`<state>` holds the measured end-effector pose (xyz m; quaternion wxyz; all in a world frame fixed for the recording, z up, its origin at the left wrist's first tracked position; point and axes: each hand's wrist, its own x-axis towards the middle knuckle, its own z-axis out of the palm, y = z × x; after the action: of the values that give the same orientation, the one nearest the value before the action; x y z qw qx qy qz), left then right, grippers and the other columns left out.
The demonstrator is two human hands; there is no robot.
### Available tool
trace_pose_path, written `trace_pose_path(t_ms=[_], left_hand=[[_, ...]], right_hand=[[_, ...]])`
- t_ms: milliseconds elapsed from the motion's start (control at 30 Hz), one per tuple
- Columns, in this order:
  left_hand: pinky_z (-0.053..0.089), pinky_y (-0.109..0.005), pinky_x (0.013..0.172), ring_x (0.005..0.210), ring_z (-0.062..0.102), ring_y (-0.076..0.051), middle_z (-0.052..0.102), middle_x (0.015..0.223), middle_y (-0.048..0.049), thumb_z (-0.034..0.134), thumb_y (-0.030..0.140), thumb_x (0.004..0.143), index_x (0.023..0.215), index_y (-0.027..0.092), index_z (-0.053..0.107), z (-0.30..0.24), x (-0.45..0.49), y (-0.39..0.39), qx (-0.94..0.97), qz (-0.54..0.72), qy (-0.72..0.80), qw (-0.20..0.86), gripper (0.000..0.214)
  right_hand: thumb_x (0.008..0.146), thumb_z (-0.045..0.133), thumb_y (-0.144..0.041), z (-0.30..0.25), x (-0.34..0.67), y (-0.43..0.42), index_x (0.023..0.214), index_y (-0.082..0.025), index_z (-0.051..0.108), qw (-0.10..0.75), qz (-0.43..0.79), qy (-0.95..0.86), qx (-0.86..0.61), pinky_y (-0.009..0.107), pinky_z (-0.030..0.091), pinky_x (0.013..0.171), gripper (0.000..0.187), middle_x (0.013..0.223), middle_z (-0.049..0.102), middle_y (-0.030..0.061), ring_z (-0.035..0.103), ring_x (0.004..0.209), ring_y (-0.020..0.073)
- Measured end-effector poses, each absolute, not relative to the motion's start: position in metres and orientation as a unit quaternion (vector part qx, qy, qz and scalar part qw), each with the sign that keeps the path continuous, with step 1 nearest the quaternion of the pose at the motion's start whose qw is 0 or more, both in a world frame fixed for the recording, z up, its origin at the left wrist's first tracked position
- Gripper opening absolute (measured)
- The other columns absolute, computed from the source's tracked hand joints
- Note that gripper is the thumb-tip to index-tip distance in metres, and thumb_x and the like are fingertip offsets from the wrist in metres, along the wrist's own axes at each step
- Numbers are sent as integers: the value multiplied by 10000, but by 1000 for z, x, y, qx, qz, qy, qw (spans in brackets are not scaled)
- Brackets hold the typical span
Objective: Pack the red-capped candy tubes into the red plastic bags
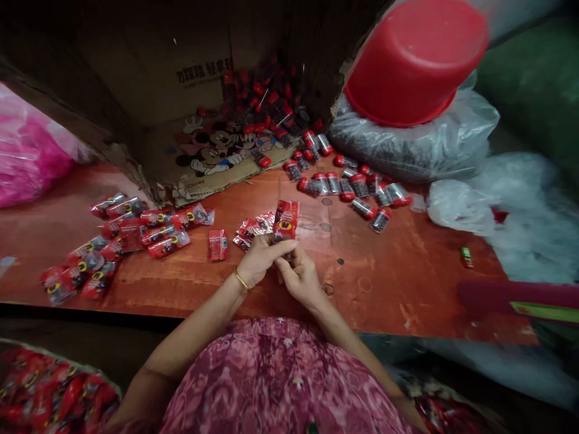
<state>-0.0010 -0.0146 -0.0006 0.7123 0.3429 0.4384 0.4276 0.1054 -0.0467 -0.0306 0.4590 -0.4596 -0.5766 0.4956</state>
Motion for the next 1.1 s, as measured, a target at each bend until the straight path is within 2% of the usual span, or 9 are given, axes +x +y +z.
trace_pose_path(t_ms=[100, 200, 433, 533, 633, 733, 900, 1000, 1100], left_hand=[[404, -222, 588, 556, 503, -88, 600, 582, 13, 751, 302, 541, 594, 128, 641, 0, 2, -15, 359, 455, 433, 690, 212], [416, -238, 649, 628, 535, -108, 625, 642, -2, 714, 396, 599, 680, 137, 666, 1, 2, -12, 345, 490, 413, 686, 277], [433, -232, 675, 654, 541, -111, 629, 643, -6, 702, 406, 625, 711, 127, 679, -2, 9, -16, 352, 481, 427, 680, 293], [436, -220, 568, 557, 521, -94, 600, 606, 14, 660, 429, 666, 741, 131, 662, -4, 9, -22, 349, 463, 438, 687, 307], [371, -204, 426, 432, 443, -70, 546, 535, 24, 617, 490, 689, 689, 126, 627, -3, 5, -22, 352, 453, 430, 697, 364], [343, -190, 405, 436, 429, -62, 538, 528, 15, 612, 526, 678, 638, 126, 594, -3, 0, -18, 342, 488, 417, 686, 402], [342, -190, 428, 448, 422, -61, 498, 488, 24, 666, 523, 621, 567, 119, 562, -11, 2, -18, 324, 465, 413, 713, 421], [405, -203, 529, 531, 483, -76, 555, 562, 11, 699, 527, 567, 606, 114, 590, -17, 0, -22, 282, 467, 419, 725, 429], [437, -226, 636, 628, 544, -103, 614, 644, -9, 696, 515, 578, 683, 111, 631, -20, -12, -30, 285, 476, 451, 699, 422]], right_hand=[[832, 473, -413, -31, 108, -43, 839, -197, 473, 463, 516, -565, -447, 218, 333, 422, 216, 543, 452, -54, 398, 430, 85], [823, 493, -414, -23, 112, -41, 837, -197, 469, 435, 562, -552, -436, 205, 293, 380, 219, 518, 430, -71, 359, 383, 67], [776, 531, -486, -17, 104, -44, 749, -203, 446, 476, 570, -486, -461, 193, 232, 332, 296, 446, 379, -94, 306, 333, 45], [737, 563, -514, -16, 104, -41, 716, -204, 443, 482, 587, -461, -458, 183, 231, 310, 333, 431, 392, -99, 314, 306, 38], [697, 615, -491, -13, 111, -34, 716, -191, 480, 456, 616, -466, -442, 173, 274, 308, 330, 496, 510, -70, 388, 307, 38], [675, 646, -457, -13, 117, -29, 723, -180, 520, 423, 633, -482, -434, 175, 345, 333, 308, 567, 596, -36, 470, 333, 54], [621, 692, -453, -28, 117, -25, 626, -182, 533, 443, 586, -483, -476, 193, 394, 353, 314, 508, 568, -41, 495, 360, 80], [587, 730, -429, -39, 116, -23, 568, -184, 511, 462, 519, -508, -509, 190, 360, 355, 329, 446, 503, -57, 445, 359, 72], [584, 749, -391, -45, 115, -21, 595, -184, 530, 449, 471, -577, -493, 189, 357, 399, 301, 486, 503, -55, 437, 412, 68]])
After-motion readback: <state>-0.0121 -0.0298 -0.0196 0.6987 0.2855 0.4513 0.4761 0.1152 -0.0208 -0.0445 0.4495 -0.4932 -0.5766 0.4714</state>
